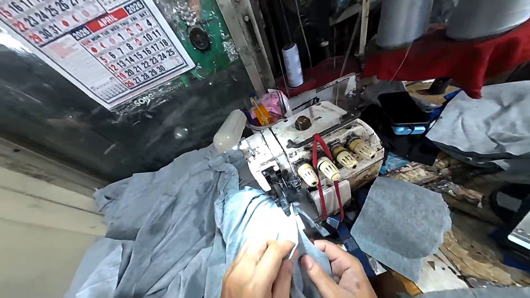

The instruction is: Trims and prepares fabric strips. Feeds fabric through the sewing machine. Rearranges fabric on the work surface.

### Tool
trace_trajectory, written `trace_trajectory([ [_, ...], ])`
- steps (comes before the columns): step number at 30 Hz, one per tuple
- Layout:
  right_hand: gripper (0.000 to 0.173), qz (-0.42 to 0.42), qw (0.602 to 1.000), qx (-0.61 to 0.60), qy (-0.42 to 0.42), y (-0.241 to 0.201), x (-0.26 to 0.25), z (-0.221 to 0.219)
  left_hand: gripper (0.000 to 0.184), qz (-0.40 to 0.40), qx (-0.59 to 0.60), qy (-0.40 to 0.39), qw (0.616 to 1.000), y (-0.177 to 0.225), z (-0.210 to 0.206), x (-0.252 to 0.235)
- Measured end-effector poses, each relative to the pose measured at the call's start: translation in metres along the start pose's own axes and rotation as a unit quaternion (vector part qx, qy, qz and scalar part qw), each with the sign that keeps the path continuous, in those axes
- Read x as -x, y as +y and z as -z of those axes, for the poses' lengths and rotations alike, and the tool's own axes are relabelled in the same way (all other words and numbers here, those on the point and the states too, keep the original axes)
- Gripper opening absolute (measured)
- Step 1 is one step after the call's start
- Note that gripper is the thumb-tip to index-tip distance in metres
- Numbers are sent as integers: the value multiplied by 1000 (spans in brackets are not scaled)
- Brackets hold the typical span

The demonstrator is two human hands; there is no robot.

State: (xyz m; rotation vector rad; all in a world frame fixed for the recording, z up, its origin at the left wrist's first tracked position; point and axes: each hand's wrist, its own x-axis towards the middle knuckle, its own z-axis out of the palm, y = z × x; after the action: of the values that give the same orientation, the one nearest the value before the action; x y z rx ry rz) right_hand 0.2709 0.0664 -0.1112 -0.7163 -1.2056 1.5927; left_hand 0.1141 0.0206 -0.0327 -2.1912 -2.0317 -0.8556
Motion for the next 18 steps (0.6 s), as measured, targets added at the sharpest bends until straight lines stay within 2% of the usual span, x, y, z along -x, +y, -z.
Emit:
trace_trajectory([
  [5, 14, -25, 999, -23, -11, 1, 5, 5, 9, -30, 74, 67, 995, -6, -6, -2],
  [11, 14, 51, 996, 67, 13, 11, 5, 8, 19, -38, 13, 35, 999, -3, -20, 2],
  [14, 14, 44, 997, 62, -5, 9, 7, 12, 19, -34, 1, 21, 999, 0, -13, -3],
  [18, 14, 22, 998, 49, -17, 4, 7, 12, 20, -18, -13, 32, 999, 7, -24, -5],
])
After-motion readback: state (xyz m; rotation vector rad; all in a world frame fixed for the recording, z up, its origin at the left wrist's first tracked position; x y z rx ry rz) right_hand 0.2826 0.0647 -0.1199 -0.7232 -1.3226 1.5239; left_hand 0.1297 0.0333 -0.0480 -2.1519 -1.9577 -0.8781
